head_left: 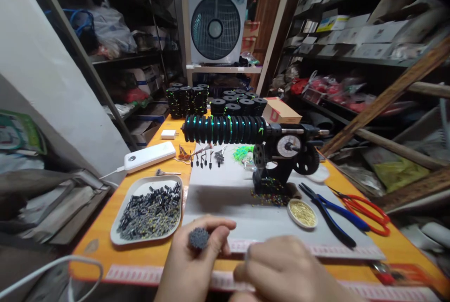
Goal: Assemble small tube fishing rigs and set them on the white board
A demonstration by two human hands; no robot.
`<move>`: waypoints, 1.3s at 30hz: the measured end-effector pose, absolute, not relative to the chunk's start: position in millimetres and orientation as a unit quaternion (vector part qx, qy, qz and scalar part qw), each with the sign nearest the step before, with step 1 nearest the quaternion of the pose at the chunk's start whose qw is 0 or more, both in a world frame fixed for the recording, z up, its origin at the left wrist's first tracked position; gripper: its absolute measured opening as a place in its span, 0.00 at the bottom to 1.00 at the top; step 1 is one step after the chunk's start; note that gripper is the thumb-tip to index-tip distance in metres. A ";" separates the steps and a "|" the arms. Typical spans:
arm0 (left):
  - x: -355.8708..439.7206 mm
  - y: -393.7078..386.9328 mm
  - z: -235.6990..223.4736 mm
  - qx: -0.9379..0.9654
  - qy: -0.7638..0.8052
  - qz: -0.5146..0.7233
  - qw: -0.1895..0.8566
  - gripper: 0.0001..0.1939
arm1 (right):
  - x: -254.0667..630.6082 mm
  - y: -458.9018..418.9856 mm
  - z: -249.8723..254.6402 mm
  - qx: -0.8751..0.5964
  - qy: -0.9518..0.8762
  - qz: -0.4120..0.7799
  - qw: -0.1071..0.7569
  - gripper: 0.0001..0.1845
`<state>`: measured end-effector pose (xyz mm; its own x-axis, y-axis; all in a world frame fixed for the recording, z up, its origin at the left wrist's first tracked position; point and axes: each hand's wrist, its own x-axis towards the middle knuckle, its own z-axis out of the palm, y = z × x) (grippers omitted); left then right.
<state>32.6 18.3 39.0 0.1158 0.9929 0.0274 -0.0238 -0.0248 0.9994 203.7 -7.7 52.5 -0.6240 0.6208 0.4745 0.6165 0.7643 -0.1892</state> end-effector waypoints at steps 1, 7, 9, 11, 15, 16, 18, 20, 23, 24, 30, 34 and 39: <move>28.9 12.8 35.2 0.536 0.466 0.474 0.520 0.08 | 205.5 -1.9 64.0 -0.357 -0.888 -0.011 0.291 0.23; -4.7 -3.4 21.8 0.631 0.500 0.426 0.413 0.13 | 205.5 45.3 87.5 -0.136 -0.953 -0.075 0.260 0.18; -13.4 3.9 20.7 0.672 0.491 0.411 0.371 0.10 | 205.9 53.8 79.8 -0.116 -0.962 -0.067 0.237 0.19; -17.8 15.2 18.6 0.711 0.477 0.400 0.326 0.11 | 208.3 57.5 72.7 -0.144 -0.953 -0.079 0.254 0.18; -14.7 32.4 12.6 0.794 0.485 0.302 0.206 0.14 | 213.4 57.5 65.3 -0.263 -0.895 -0.058 0.356 0.15; -13.3 33.8 11.8 0.809 0.487 0.273 0.185 0.12 | 213.5 56.8 64.1 -0.278 -0.886 -0.046 0.369 0.14; -11.9 33.7 12.3 0.813 0.490 0.255 0.183 0.09 | 211.9 54.6 62.0 -0.287 -0.878 -0.028 0.381 0.12; -11.9 31.1 15.2 0.772 0.509 0.301 0.233 0.07 | 208.6 51.5 60.2 -0.291 -0.871 0.001 0.396 0.10; -9.4 25.5 19.4 0.623 0.570 0.403 0.352 0.05 | 202.5 46.0 59.7 -0.288 -0.857 0.054 0.424 0.06; -6.7 23.6 19.6 0.570 0.578 0.430 0.395 0.07 | 200.4 44.4 60.1 -0.287 -0.852 0.073 0.431 0.05; 22.7 13.7 15.2 0.364 0.485 0.569 0.555 0.10 | 191.0 40.7 59.0 -0.300 -0.815 0.189 0.459 0.07; 36.3 11.6 18.5 0.384 0.489 0.605 0.497 0.08 | 189.3 40.6 51.7 -0.333 -0.766 0.247 0.492 0.07; 44.1 9.3 22.6 0.474 0.495 0.625 0.374 0.08 | 189.0 39.1 51.1 -0.343 -0.754 0.273 0.489 0.06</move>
<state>44.1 9.3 22.6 -0.2711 0.9366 0.2218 0.0023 -0.2298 0.9732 189.0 39.1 51.1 -0.2860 0.7841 0.5508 0.2495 0.6160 -0.7472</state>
